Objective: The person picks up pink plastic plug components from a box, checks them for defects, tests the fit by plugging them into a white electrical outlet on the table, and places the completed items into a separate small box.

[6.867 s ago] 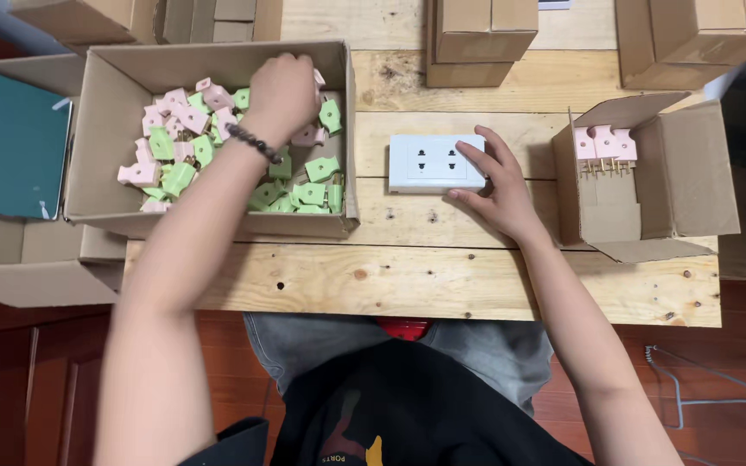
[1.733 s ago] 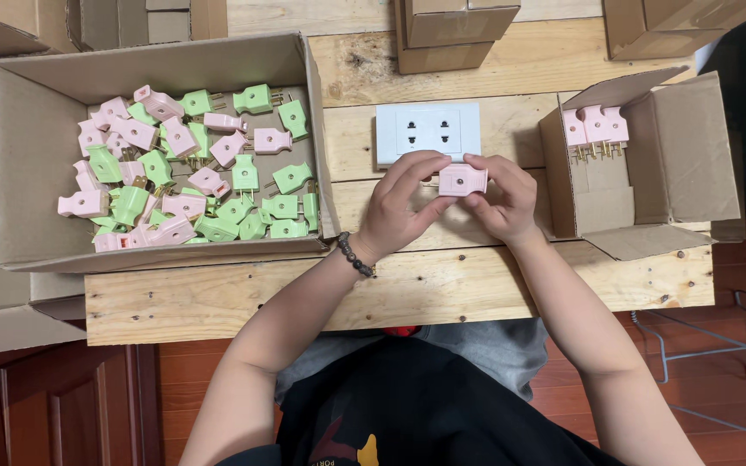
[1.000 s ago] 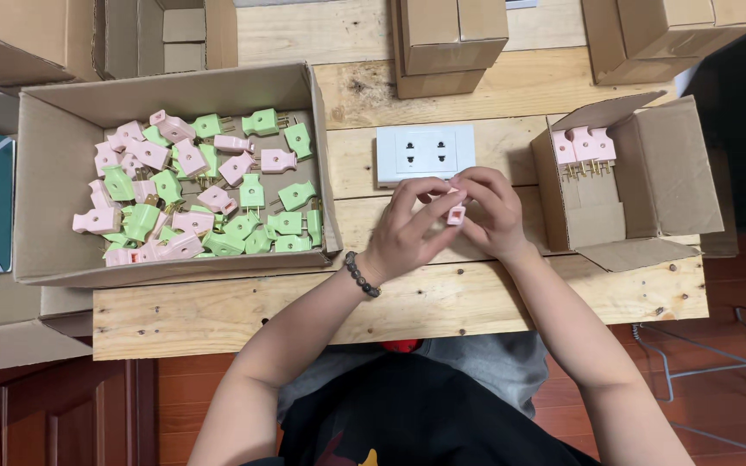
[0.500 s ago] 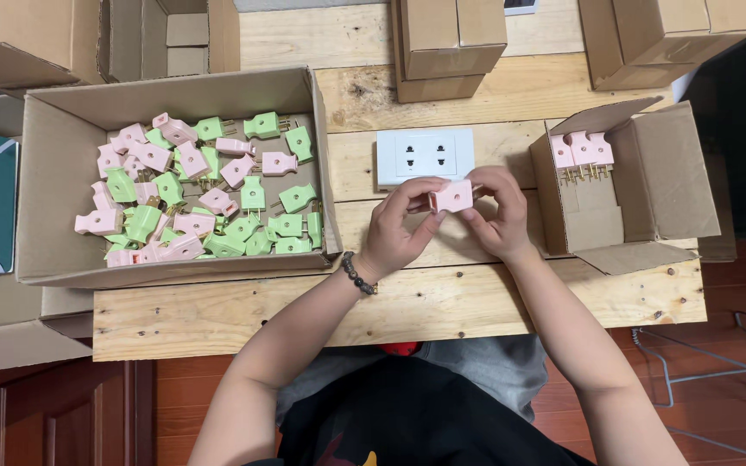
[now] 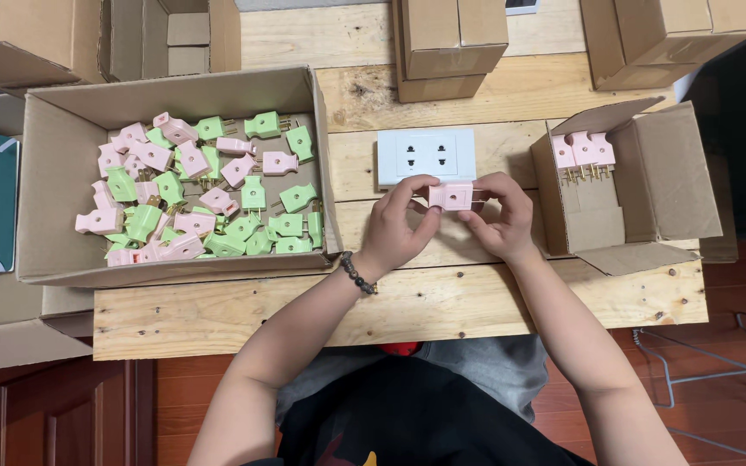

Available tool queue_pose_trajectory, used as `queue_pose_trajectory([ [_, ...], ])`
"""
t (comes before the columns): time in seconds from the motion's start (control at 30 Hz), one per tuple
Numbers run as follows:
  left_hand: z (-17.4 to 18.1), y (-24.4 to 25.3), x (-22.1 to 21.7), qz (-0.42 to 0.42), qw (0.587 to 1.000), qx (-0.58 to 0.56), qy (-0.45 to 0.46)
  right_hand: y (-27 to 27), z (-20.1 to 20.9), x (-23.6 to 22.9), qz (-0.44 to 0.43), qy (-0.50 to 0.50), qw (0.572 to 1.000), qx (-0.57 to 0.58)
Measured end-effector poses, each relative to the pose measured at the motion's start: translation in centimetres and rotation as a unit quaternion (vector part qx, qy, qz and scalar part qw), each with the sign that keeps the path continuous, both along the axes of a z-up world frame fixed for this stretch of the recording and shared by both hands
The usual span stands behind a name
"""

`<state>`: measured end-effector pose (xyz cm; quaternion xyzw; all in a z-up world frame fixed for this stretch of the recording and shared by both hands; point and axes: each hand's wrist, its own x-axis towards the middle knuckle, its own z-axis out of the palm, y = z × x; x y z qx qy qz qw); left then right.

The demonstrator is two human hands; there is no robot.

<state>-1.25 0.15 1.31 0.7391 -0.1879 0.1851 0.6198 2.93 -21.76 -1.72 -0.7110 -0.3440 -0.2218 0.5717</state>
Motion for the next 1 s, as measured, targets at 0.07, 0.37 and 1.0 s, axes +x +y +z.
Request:
queue_pose_trajectory([
  [0.07, 0.2, -0.1, 0.2, 0.010, 1.000, 0.020, -0.002, 0.1, -0.2, 0.0, -0.004, -0.008, 1.000, 0.003],
  [0.37, 1.0, -0.6, -0.2, -0.017, 0.999, 0.041, -0.029, -0.3, -0.9, 0.4, -0.014, -0.009, 1.000, 0.020],
  [1.0, 14.1, 4.7, 5.0, -0.039, 0.819, 0.571, 0.043, 1.9, 3.6, 0.0, -0.087, 0.039, 0.978, -0.187],
])
